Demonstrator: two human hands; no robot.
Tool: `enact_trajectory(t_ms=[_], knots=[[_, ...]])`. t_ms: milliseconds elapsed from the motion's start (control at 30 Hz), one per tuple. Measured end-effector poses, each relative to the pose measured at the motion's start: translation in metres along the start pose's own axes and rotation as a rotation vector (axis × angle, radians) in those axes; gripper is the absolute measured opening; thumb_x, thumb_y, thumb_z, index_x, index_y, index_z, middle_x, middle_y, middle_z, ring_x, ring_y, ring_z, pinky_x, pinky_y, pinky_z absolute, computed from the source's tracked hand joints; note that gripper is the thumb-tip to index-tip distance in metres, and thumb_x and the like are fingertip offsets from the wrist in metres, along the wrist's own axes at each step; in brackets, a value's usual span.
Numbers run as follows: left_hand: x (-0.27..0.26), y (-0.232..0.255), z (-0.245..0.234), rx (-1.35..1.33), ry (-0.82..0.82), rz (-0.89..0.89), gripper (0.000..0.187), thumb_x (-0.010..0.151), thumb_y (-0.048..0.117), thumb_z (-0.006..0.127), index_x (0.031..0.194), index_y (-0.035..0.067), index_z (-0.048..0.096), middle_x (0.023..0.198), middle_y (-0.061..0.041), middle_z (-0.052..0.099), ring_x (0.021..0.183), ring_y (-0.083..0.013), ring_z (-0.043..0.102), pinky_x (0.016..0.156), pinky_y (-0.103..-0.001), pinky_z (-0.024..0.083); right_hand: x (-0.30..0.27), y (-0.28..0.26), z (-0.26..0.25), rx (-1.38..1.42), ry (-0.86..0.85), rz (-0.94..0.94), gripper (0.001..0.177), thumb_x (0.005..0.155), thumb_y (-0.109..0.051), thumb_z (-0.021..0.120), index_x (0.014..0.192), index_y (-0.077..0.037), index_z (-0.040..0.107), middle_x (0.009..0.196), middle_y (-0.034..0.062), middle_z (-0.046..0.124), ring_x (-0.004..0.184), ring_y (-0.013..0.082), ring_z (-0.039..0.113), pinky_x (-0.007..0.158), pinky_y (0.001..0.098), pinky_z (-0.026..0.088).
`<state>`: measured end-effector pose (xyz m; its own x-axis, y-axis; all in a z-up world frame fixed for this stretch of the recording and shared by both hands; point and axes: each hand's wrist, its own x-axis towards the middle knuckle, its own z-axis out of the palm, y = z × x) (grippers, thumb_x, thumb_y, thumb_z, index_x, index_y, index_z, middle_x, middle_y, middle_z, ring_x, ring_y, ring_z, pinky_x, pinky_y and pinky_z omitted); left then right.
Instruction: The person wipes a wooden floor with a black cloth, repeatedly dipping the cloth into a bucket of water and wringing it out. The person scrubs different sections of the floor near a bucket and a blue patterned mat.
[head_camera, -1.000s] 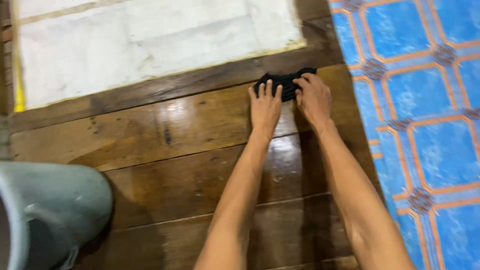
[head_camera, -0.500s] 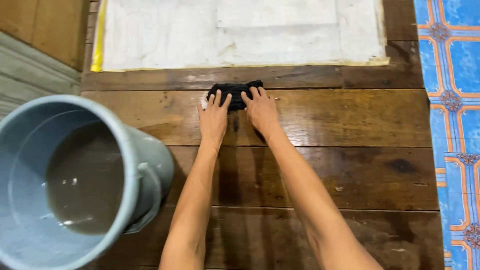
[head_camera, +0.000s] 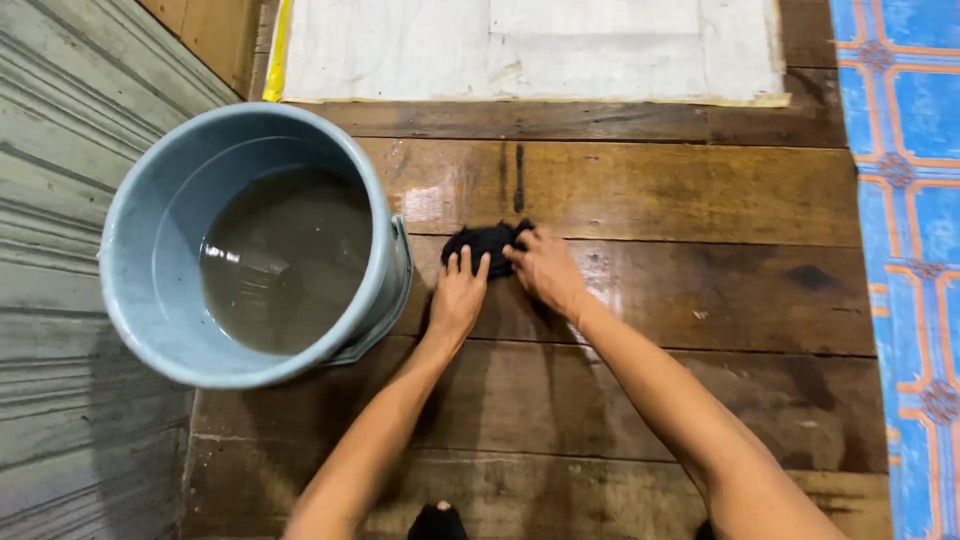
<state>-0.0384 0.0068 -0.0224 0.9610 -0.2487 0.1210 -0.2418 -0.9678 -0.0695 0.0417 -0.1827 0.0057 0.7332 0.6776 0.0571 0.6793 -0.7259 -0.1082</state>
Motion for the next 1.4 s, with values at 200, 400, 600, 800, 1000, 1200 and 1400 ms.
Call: enact_trajectory(t_ms=[200, 400, 600, 800, 1000, 1200, 1400], knots=[[-0.060, 0.026, -0.037, 0.002, -0.080, 0.220, 0.055, 0.081, 0.024, 0.075, 0.133, 0.015, 0.066, 0.118, -0.024, 0.059, 0.098, -0.0377, 0.063, 0.075, -0.043, 0.051, -0.078, -0.007, 0.020, -0.034, -0.034, -0.107, 0.024, 0.093, -0.031, 0.058, 0.111, -0.031, 0.075, 0.113, -0.0028, 0.065, 0.113, 0.0219, 0.060, 0.090, 0.0381, 0.050], [-0.053, 0.095, -0.035, -0.125, -0.156, 0.377, 0.051, 0.085, 0.022, 0.068, 0.136, 0.017, 0.063, 0.124, -0.022, 0.051, 0.103, -0.0383, 0.058, 0.074, -0.043, 0.053, -0.168, 0.038, -0.009, -0.064, -0.041, -0.078, 0.014, 0.096, -0.031, 0.060, 0.104, -0.025, 0.069, 0.115, -0.0021, 0.062, 0.120, 0.0208, 0.057, 0.105, 0.0466, 0.041], [-0.004, 0.206, -0.020, -0.164, -0.105, 0.534, 0.053, 0.086, 0.022, 0.064, 0.138, 0.014, 0.062, 0.128, -0.024, 0.051, 0.110, -0.0398, 0.056, 0.078, -0.044, 0.051, -0.255, 0.118, -0.020, -0.129, -0.024, 0.030, 0.018, 0.091, -0.032, 0.061, 0.109, -0.028, 0.063, 0.121, -0.0027, 0.062, 0.122, 0.0201, 0.058, 0.102, 0.0448, 0.042], [0.054, 0.347, -0.001, -0.270, 0.008, 0.645, 0.046, 0.092, 0.013, 0.055, 0.136, 0.011, 0.065, 0.130, -0.028, 0.054, 0.116, -0.0421, 0.059, 0.080, -0.046, 0.052, -0.359, 0.217, -0.046, -0.248, -0.005, 0.183, 0.019, 0.090, -0.033, 0.062, 0.108, -0.028, 0.062, 0.122, -0.0020, 0.065, 0.123, 0.0216, 0.060, 0.098, 0.0442, 0.045], [0.097, 0.453, -0.004, -0.179, 0.157, 0.579, 0.052, 0.097, 0.012, 0.050, 0.149, 0.007, 0.054, 0.149, -0.038, 0.045, 0.136, -0.0521, 0.050, 0.104, -0.058, 0.046, -0.416, 0.294, -0.054, -0.459, 0.081, 0.370, 0.018, 0.092, -0.036, 0.061, 0.110, -0.034, 0.062, 0.122, -0.0089, 0.066, 0.115, 0.0179, 0.064, 0.088, 0.0376, 0.049], [0.117, 0.418, -0.003, 0.039, 0.155, 0.568, 0.047, 0.097, 0.014, 0.049, 0.143, 0.012, 0.060, 0.138, -0.034, 0.059, 0.121, -0.0477, 0.062, 0.100, -0.063, 0.044, -0.374, 0.306, -0.016, -0.267, 0.156, 0.377, 0.026, 0.092, -0.028, 0.066, 0.118, -0.029, 0.064, 0.120, -0.0043, 0.062, 0.108, 0.0224, 0.062, 0.076, 0.0354, 0.051], [0.086, 0.245, -0.022, -0.050, -0.008, 0.465, 0.050, 0.099, 0.012, 0.046, 0.148, 0.015, 0.054, 0.145, -0.030, 0.053, 0.127, -0.0404, 0.059, 0.095, -0.055, 0.046, -0.234, 0.208, -0.014, -0.100, 0.315, 0.185, 0.018, 0.091, -0.024, 0.065, 0.109, -0.029, 0.070, 0.113, -0.0014, 0.065, 0.106, 0.0214, 0.065, 0.075, 0.0343, 0.051]])
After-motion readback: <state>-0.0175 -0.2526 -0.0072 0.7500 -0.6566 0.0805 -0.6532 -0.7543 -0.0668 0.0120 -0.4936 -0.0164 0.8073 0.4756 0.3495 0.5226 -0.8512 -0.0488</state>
